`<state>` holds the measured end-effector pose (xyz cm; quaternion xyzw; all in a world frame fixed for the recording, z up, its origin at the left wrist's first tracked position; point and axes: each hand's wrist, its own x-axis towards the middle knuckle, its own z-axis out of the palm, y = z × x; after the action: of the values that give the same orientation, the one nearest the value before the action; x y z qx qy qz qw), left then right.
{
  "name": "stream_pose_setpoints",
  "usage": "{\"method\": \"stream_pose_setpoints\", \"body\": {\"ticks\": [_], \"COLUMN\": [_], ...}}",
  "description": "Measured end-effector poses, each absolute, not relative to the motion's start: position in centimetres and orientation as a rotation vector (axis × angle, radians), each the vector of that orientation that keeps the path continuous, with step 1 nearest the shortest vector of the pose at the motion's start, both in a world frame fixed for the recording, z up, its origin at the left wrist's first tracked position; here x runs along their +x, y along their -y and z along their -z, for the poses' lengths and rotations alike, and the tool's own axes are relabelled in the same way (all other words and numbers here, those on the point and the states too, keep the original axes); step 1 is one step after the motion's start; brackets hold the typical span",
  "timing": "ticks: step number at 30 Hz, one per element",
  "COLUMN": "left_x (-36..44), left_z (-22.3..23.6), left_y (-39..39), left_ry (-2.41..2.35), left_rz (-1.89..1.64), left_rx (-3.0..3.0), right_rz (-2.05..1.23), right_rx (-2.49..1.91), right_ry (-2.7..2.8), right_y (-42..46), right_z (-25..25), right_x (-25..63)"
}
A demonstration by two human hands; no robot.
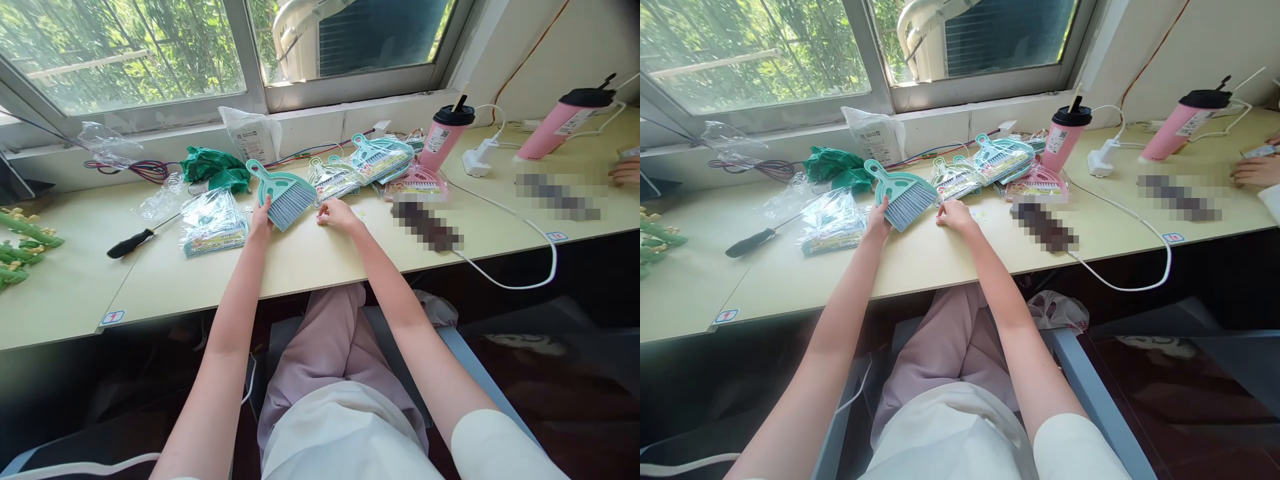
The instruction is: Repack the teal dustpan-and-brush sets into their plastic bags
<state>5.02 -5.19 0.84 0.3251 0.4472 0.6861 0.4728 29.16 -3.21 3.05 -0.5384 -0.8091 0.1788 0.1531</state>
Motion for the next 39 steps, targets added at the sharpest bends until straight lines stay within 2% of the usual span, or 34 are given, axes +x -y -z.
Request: {"method": "stream_pose_setpoints", "body": {"ticks": [6,10,15,21,24,33,39], "left_x": [5.0,4.7,4.3,4.5,5.3,7.3,7.6], "left_z": [-1.0,-0.8,-0.4,-0.3,-0.7,-4.0,-3.6], "left_y": [5.2,5.0,4.6,4.3,4.8,8.5,8.4], "left_ry": [-1.081,-1.093,-1.107,-1.099,-1.067,-0.902,-0.993], "left_rz": [-1.676,-1.666,-1.667,-1.674,-1.625,-1.391,-1.234], "left_rx": [0.809,0.805,0.899,0.976,1.054,1.160,1.132], "right_rz": [-0.596,-0.517,-0.581,-0.731,-0.605,0.076,0.168], "right_rx": [-1.552,-1.588,-1.604,-1.167,-1.001,-0.799,-0.793], "right_ry": [2.340,2.347,2.116,1.623,1.613,1.919,2.030], "right_y": [3.2,3.6,3.4,2.8,3.4,6.5,6.1], "right_z": [-3.6,-3.9,-3.9,-4.5,-4.8,-3.2,-3.2], "right_x": [29.4,29.2,29.1,29.1,28.7,26.8,27.3]}}
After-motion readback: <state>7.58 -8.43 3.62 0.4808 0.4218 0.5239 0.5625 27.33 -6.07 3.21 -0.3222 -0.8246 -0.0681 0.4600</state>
